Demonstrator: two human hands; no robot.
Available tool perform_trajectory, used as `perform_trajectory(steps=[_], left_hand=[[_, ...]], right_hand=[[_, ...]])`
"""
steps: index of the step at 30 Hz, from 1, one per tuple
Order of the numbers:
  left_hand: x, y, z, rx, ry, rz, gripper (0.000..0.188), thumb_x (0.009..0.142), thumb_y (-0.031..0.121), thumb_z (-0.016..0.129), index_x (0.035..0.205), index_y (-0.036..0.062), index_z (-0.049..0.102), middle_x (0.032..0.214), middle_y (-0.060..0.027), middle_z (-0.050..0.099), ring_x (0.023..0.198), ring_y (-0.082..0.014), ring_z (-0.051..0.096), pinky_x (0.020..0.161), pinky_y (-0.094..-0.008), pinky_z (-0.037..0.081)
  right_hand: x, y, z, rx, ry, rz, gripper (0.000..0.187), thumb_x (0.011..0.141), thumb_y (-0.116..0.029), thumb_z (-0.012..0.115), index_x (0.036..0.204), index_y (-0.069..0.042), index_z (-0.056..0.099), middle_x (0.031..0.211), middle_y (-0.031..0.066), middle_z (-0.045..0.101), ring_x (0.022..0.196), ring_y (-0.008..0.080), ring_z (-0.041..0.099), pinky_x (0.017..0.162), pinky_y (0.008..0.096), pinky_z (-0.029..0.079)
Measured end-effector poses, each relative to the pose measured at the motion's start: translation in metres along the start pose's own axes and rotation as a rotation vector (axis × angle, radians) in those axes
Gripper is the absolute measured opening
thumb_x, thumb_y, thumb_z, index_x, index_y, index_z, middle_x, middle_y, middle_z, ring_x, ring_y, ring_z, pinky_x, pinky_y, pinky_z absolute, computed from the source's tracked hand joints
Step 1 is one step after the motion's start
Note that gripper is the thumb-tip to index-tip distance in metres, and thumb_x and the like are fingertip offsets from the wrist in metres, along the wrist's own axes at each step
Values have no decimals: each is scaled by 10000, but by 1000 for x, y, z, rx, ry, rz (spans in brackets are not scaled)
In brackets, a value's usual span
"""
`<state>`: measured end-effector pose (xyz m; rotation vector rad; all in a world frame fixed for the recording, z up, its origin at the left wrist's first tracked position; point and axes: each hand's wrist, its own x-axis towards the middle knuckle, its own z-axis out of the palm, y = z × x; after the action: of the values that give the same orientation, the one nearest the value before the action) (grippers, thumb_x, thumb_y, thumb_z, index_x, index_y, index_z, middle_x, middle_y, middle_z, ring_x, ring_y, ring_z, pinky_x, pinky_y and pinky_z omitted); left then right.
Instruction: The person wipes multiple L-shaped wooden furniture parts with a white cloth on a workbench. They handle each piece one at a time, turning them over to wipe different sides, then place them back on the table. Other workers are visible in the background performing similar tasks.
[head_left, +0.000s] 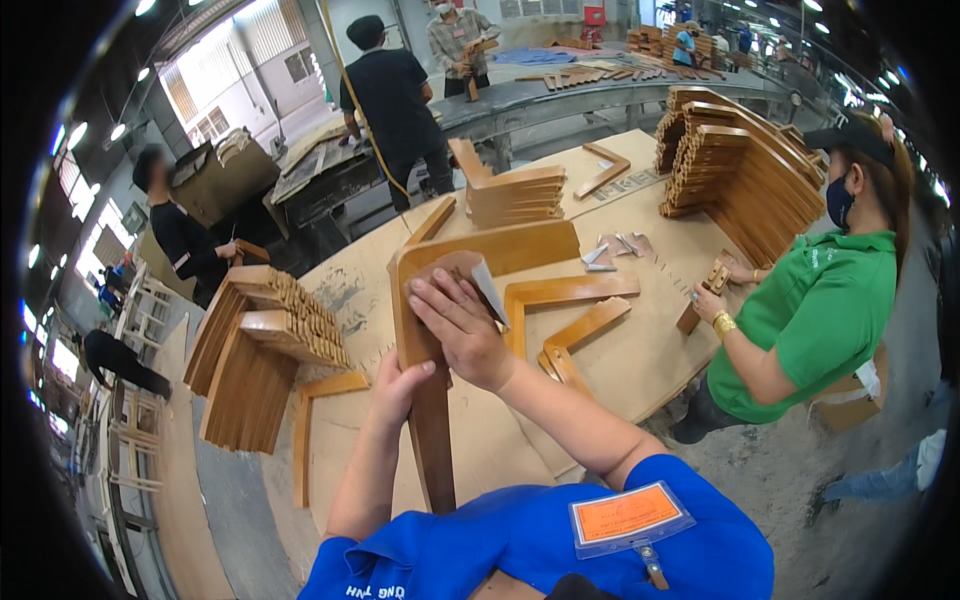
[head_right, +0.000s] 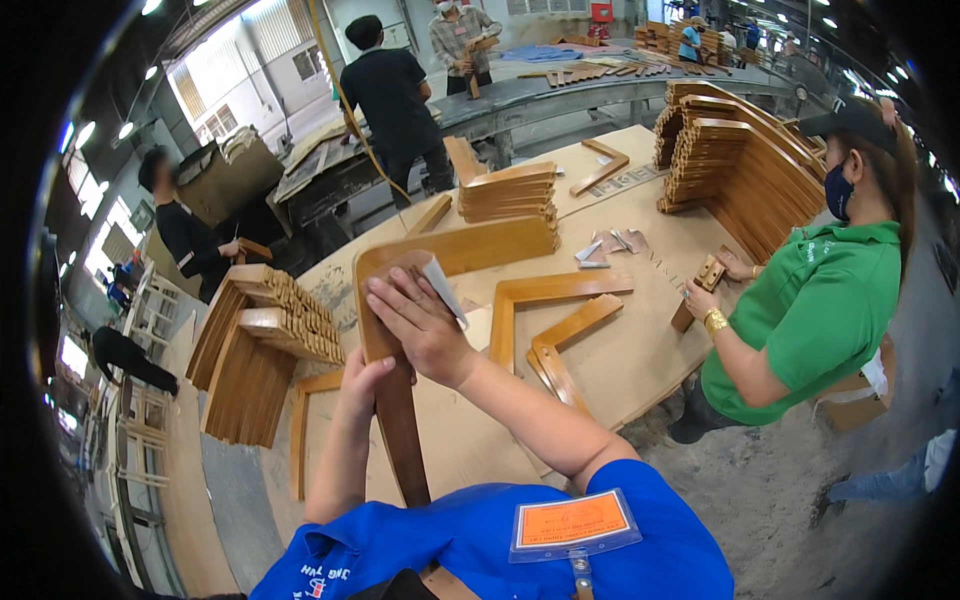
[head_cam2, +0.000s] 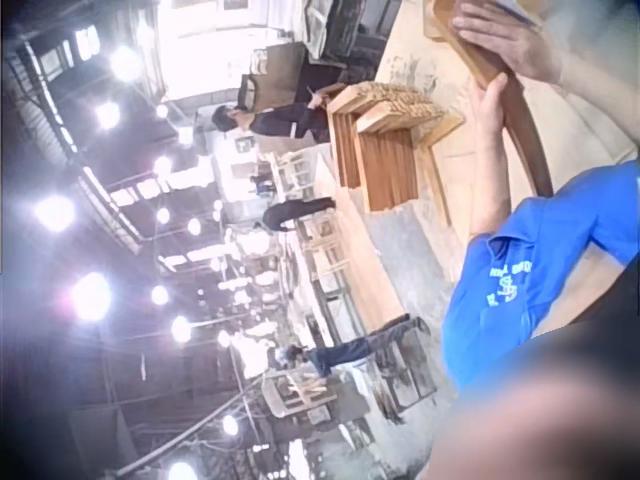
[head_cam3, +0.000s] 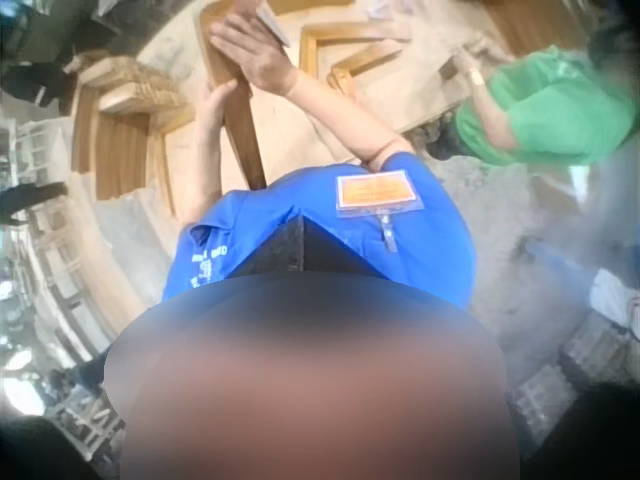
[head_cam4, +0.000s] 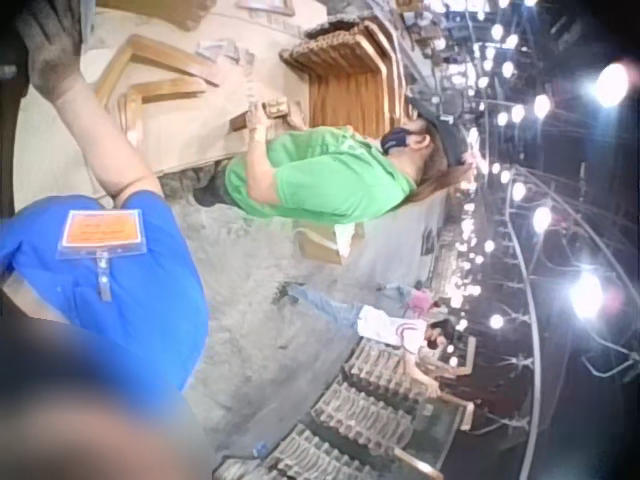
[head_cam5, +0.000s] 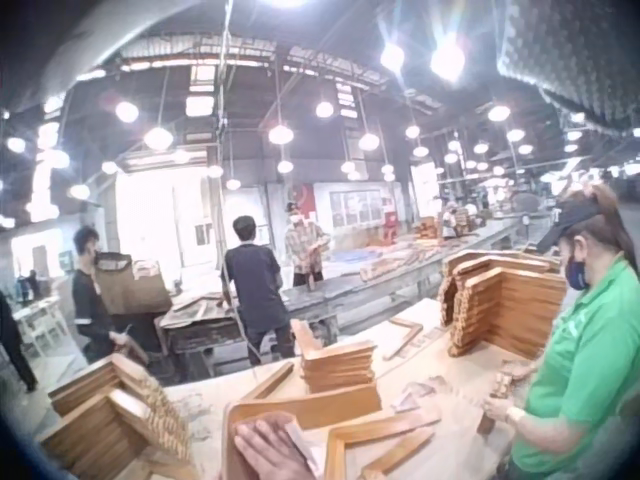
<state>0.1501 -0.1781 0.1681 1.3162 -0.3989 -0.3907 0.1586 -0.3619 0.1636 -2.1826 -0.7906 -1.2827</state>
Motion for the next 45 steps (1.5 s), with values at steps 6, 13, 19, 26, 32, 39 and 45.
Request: perform_trajectory(steps=[6,13,19,26,32,39,45], left_hand=[[-6,-11,-4,159,-30,48,385,777,154,635,1086,-45,522,903,-126,621,758,-212,639,692,-342,545],[-3,-30,-8,130,-100,-30,378,779,102,641,1105,-40,516,901,-116,620,759,-201,633,687,-340,544],[-7,-50,6,186,-17,-37,347,788,68,635,1097,-34,515,902,-122,619,746,-215,635,703,-361,554],[-28,-38,-4,142,30,-64,375,759,140,640,1059,-50,518,865,-152,622,702,-236,641,657,-353,550],[-34,-40,-1,158,27,-17,418,735,175,640,1060,-55,516,835,-149,613,685,-242,642,618,-347,547],[-59,-33,-10,152,19,-14,436,713,154,644,1066,-62,505,843,-161,614,696,-260,642,645,-364,549],[-58,-40,-7,125,-12,-38,396,739,122,644,1062,-69,516,859,-157,624,729,-249,646,688,-372,551]], right_hand=[[-11,19,-3,133,274,286,509,821,47,516,1324,-31,517,1417,144,458,1364,339,352,1116,450,287],[-28,22,0,145,165,177,436,867,-16,543,1303,-17,534,1415,161,453,1365,349,343,1119,456,280],[-23,9,8,94,391,101,435,846,10,562,1280,-18,555,1406,130,474,1361,360,351,1106,462,301],[-63,26,10,105,246,205,475,844,-8,568,1316,-44,528,1427,109,456,1371,347,338,1107,439,308],[-77,3,28,137,109,317,499,861,-30,559,1355,-59,495,1450,94,431,1370,355,334,1108,435,309],[-108,20,5,91,291,344,499,885,-49,546,1378,-71,475,1462,92,418,1378,317,338,1127,428,274],[-92,-13,26,124,172,300,567,831,-19,600,1379,-67,462,1452,132,417,1394,339,301,1123,425,303]])
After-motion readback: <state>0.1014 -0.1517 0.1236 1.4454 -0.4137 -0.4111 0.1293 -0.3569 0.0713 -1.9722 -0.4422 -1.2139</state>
